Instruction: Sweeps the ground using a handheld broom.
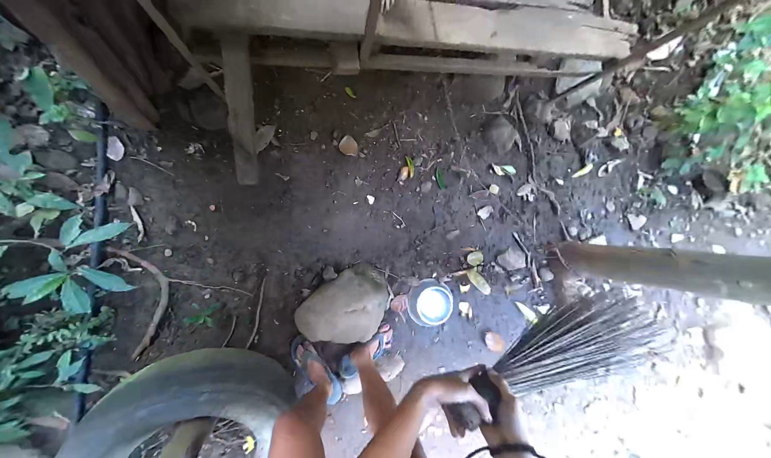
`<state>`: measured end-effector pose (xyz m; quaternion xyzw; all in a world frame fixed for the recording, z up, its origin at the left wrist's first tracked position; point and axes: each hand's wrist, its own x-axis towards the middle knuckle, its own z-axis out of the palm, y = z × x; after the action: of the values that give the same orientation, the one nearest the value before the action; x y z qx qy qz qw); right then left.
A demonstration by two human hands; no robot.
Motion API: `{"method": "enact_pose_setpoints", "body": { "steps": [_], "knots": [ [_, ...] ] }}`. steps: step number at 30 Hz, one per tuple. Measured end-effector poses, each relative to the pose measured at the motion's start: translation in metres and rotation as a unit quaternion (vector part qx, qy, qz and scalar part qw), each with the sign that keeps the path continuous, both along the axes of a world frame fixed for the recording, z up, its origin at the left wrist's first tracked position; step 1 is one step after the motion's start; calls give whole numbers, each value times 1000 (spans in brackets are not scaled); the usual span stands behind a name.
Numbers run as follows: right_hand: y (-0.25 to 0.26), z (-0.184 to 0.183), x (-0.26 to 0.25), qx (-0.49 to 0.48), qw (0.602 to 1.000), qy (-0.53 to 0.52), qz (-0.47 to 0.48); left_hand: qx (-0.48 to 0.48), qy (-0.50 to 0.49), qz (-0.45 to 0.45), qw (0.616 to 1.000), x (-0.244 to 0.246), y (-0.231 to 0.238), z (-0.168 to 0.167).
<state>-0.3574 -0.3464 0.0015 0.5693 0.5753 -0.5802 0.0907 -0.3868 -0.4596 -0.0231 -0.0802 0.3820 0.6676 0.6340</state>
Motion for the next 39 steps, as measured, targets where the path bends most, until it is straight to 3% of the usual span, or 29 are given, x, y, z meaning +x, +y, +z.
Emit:
{"method": "enact_pose_setpoints", "body": {
  "steps": [3,6,8,10,12,13,14,16,18,20,22,25,27,28,31,34,37,39],
  "knots": [
    [-9,18,4,-76,994,-6,75,0,27,135,991,28,-13,17],
    [-51,5,-4,-154,965,-26,210,-150,-13,304,941,57,-46,40],
    [-100,-7,-25,-239,915,-71,319,-271,-48,416,867,66,-70,46],
    [-166,-26,-53,-321,830,-121,439,-354,-56,533,767,64,-103,33],
    [-245,-61,-82,-347,737,-155,559,-401,-52,646,648,49,-148,-10],
    [-286,-86,-97,-337,700,-155,610,-410,-48,680,605,36,-176,-39],
    [-322,-112,-112,-320,675,-146,649,-414,-38,694,588,20,-207,-67],
    [-371,-154,-149,-282,666,-120,680,-421,-12,674,607,-20,-258,-112],
    [-371,-182,-185,-273,733,-65,620,-419,17,589,690,-67,-282,-135],
    [-322,-217,-199,-310,810,5,498,-415,45,463,782,-107,-265,-147],
    [-256,-233,-186,-329,883,58,329,-420,74,314,848,-126,-220,-151],
    [-183,-176,-140,-299,939,109,128,-366,107,121,916,-113,-149,-121],
    [-187,-102,-128,-230,972,21,30,-299,121,65,944,-89,-141,-86],
    [-184,-86,-112,-197,980,20,29,-264,126,67,954,-73,-146,-69],
    [-177,-71,-67,-229,970,29,79,-219,108,135,960,-27,-178,-26],
    [-198,-72,-103,-320,930,16,182,-349,132,252,893,-26,-183,-14],
    [-224,-151,-190,-344,880,35,327,-435,181,366,802,-101,-178,-77],
    [-219,-203,-256,-311,863,63,393,-427,193,377,799,-166,-171,-127]
  ]
}}
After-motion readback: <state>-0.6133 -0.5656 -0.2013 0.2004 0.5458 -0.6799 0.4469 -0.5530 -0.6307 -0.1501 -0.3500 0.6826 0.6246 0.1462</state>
